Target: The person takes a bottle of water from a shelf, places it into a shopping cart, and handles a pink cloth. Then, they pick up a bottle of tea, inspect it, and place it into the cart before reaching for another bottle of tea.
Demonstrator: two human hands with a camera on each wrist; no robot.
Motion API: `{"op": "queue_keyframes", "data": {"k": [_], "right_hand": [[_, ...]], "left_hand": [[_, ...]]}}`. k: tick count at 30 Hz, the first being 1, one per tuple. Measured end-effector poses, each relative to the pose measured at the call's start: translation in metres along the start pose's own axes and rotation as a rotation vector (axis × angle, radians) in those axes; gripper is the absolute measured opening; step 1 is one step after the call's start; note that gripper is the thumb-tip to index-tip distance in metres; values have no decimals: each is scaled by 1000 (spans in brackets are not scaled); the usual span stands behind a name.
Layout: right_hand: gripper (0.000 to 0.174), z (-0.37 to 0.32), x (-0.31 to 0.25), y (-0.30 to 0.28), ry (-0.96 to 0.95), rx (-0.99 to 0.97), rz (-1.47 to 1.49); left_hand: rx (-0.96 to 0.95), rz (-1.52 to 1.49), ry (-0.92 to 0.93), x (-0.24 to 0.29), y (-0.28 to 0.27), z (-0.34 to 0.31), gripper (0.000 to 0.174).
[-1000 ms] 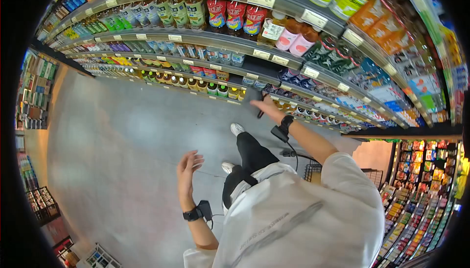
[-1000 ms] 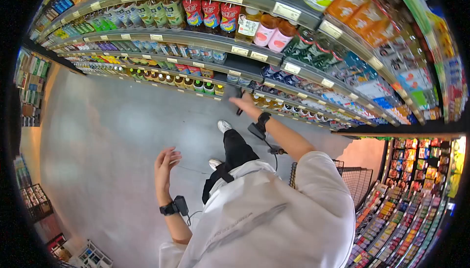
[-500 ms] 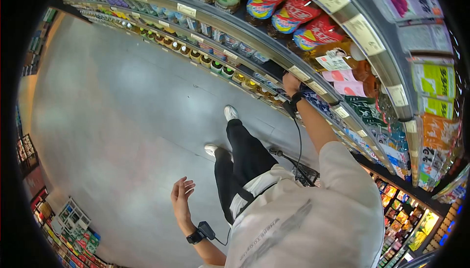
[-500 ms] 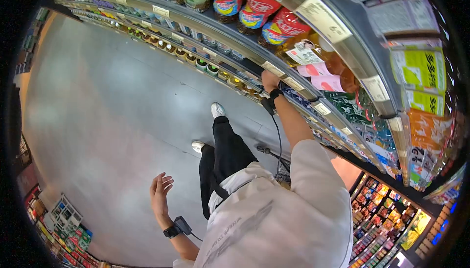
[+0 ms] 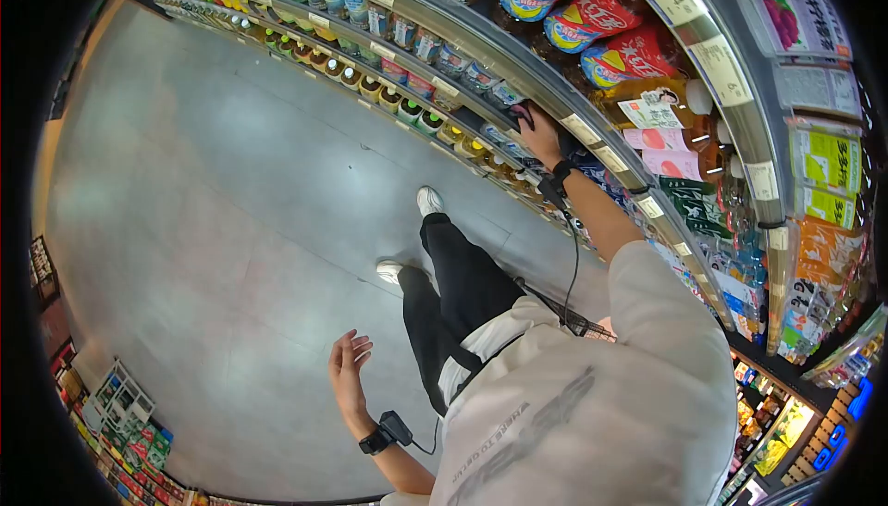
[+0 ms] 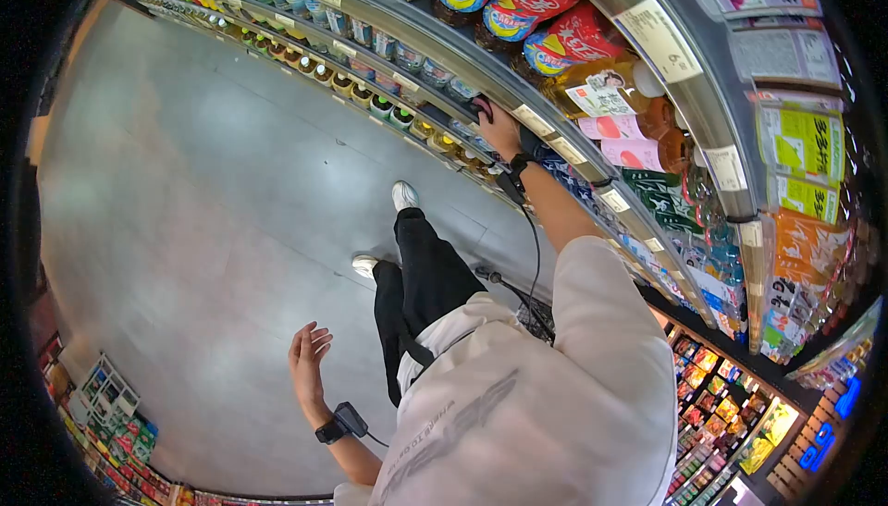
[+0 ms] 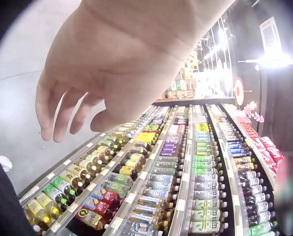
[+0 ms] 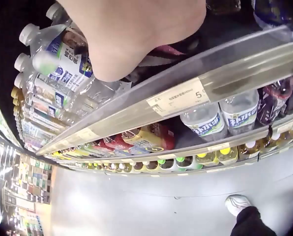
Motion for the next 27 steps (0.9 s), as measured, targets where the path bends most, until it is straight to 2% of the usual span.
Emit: {"op": "queue_keyframes", "data": {"k": [2,5,6,9,10,11,13,14,15,16,17,19,22,24,26,27], "right_hand": [[42,-7,-12,-5,-65,-63,86],[43,-23,-6,1,-53,38,77],[43,-24,9,9,105,3,176],[42,-14,-13,-5,430,-167,485],[44,-13,22,-2,247,178,205],[48,-16,36,0,271,254,270],[52,-50,17,21,465,-129,617],[56,-76,34,51,346,-200,413],[57,-95,-53,11,401,-505,324],[55,-121,-72,18,483,-728,316],[53,-144,-73,38,392,-709,492],[44,-158,-65,49,371,-638,359],[34,-136,-52,17,298,-225,426],[24,-104,-34,-24,192,122,257],[21,-78,-41,-78,58,524,15],[21,-72,-39,-86,34,546,-128]], "left_hand": [[-1,6,4,-2,-5,-1,40],[-16,20,16,-7,-16,-3,39],[-20,24,20,-9,-20,-5,39],[-27,56,31,-7,-30,-12,38],[-33,62,42,-5,-33,-14,38],[-38,70,50,-3,-36,-17,38],[-50,87,60,-3,-45,-20,38],[-56,90,66,-4,-49,-17,38],[-63,91,72,-4,-51,-15,38],[-67,99,77,-2,-53,-16,38],[-69,109,83,1,-55,-17,38],[-72,123,95,5,-57,-19,38],[-68,139,109,13,-61,-20,38],[-64,154,103,14,-61,-19,39],[-59,165,109,14,-61,-15,39],[-51,171,107,14,-62,-14,38]]}}
Point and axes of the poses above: each hand's wrist, its own z-axis towards the middle knuckle, its own y-axis out of the palm, x = y × z, the point moved 8 cm from there along z, towards the middle knuckle, and after that the axes turned 10 degrees about -y, right-handed, at the moved point
